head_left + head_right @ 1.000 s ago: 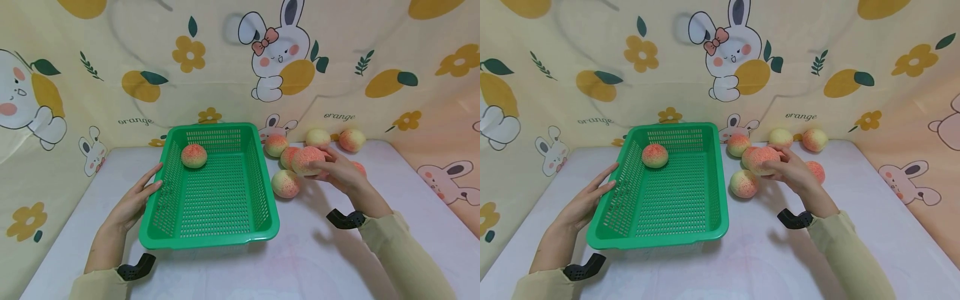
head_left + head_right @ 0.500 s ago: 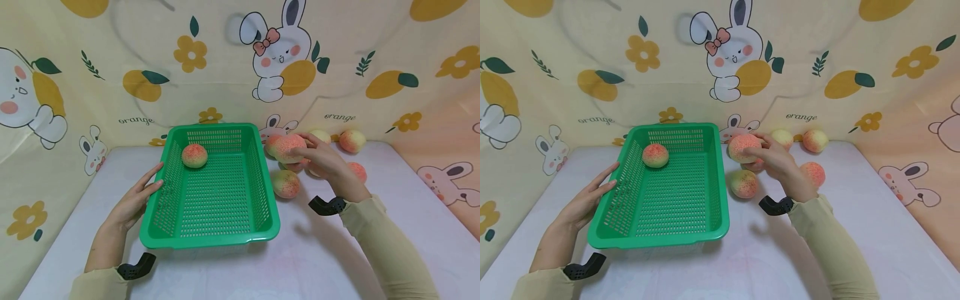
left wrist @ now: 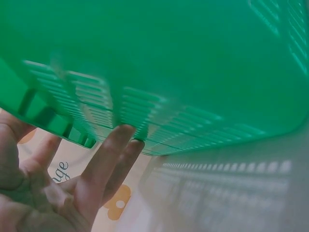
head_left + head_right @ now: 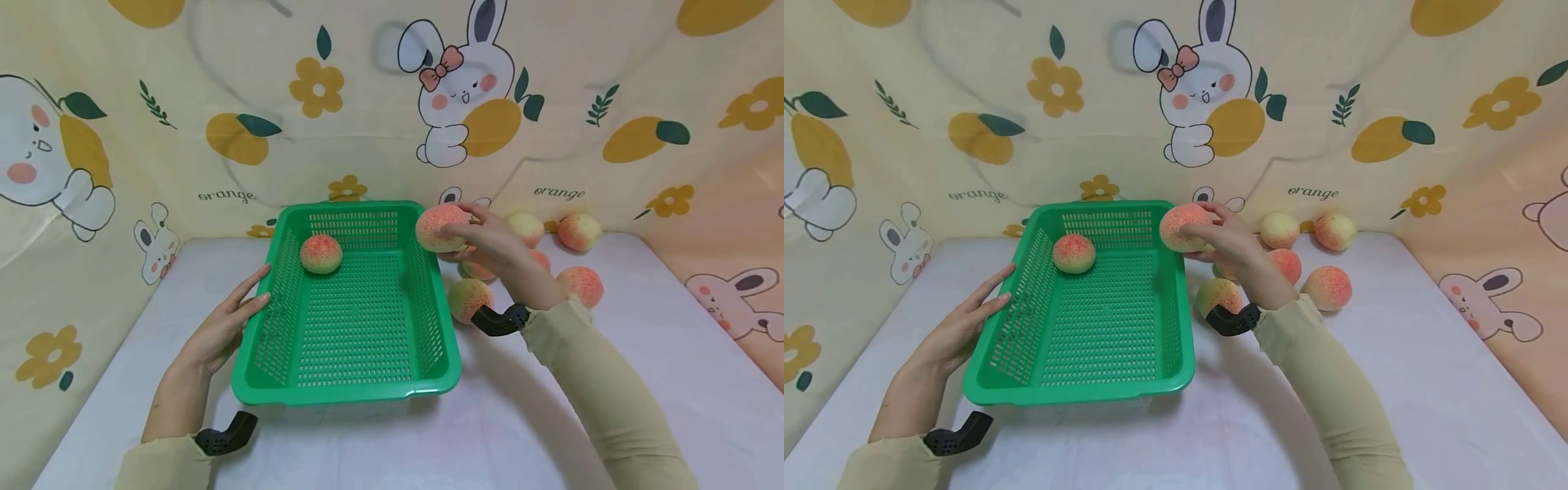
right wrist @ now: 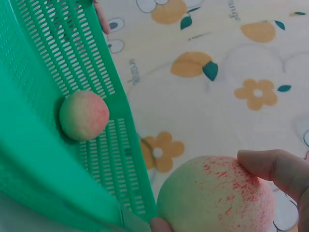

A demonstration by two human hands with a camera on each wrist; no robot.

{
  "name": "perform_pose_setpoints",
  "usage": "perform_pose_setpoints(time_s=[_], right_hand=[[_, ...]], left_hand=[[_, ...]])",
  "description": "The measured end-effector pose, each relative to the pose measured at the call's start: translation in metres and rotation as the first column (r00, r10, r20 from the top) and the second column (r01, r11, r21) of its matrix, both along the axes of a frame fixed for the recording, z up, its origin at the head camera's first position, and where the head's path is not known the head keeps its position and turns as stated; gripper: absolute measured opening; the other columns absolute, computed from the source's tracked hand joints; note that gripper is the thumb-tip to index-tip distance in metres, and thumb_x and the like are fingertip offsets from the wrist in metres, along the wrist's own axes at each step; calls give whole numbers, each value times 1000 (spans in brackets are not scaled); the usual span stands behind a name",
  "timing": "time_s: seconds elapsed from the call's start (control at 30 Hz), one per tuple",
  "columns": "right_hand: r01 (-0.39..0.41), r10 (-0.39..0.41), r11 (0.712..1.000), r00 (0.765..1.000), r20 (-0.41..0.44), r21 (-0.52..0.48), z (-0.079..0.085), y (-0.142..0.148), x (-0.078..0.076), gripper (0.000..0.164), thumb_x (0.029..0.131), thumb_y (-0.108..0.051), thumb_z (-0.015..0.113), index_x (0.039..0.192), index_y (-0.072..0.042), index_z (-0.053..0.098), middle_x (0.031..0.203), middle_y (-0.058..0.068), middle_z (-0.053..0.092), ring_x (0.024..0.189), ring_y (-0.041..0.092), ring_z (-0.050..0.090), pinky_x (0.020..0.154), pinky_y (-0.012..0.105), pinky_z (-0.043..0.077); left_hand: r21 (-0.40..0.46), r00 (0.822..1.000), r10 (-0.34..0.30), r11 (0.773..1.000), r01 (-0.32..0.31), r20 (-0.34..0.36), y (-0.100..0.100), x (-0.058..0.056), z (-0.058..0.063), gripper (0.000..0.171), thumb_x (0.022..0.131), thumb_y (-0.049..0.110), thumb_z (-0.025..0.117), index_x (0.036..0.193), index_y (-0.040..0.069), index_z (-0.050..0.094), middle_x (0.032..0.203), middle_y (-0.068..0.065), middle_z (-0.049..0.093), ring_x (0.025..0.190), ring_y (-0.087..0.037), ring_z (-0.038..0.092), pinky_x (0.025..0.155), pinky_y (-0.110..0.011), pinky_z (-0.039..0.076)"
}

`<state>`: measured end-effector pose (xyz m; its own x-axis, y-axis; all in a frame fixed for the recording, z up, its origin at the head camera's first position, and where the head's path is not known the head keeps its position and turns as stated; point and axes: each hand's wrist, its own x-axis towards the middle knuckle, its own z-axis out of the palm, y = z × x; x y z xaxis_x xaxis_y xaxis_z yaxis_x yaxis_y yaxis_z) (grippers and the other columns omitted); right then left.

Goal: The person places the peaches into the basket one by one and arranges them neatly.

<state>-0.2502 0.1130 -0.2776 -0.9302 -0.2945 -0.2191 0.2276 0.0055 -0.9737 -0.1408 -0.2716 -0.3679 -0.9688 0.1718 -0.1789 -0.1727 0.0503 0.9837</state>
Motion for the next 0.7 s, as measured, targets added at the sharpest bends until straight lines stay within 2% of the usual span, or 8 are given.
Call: perform_pose_setpoints(time_s=[0.23,0.37,0.53,0.7], right_hand=[[17,-16,1000,999,39,-4,-1,-22,-6,66,92,-7,61,147,-15,27,128,6,42,107,21,51,100,49,46],[21,-17,998,998,62,-58,-1,-38,-11,62,90,-4,61,144,-14,33,134,8,39,112,24,48,101,53,45],[29,-25,998,997,71,-52,-3,-57,-17,53,88,-6,64,135,-14,43,124,7,47,106,25,52,99,54,45],[21,-20,1000,998,51,-7,-7,-72,-22,54,88,-9,65,136,-12,40,121,8,47,105,23,51,98,54,47]], left_hand=[[-9,1000,4,1000,-4,1,1,0,1,65,100,35,50,154,31,16,123,-11,47,89,-11,67,74,-33,58],[-13,1000,8,1000,-8,0,0,1,2,65,100,35,50,155,31,15,123,-13,46,88,-11,67,74,-32,58],[-11,1000,5,1000,-5,1,0,1,3,65,100,34,50,155,31,16,121,-11,48,88,-11,67,74,-32,58],[2,1000,-1,1000,1,4,0,0,2,64,100,34,51,154,30,16,119,-9,51,88,-11,67,75,-31,58]])
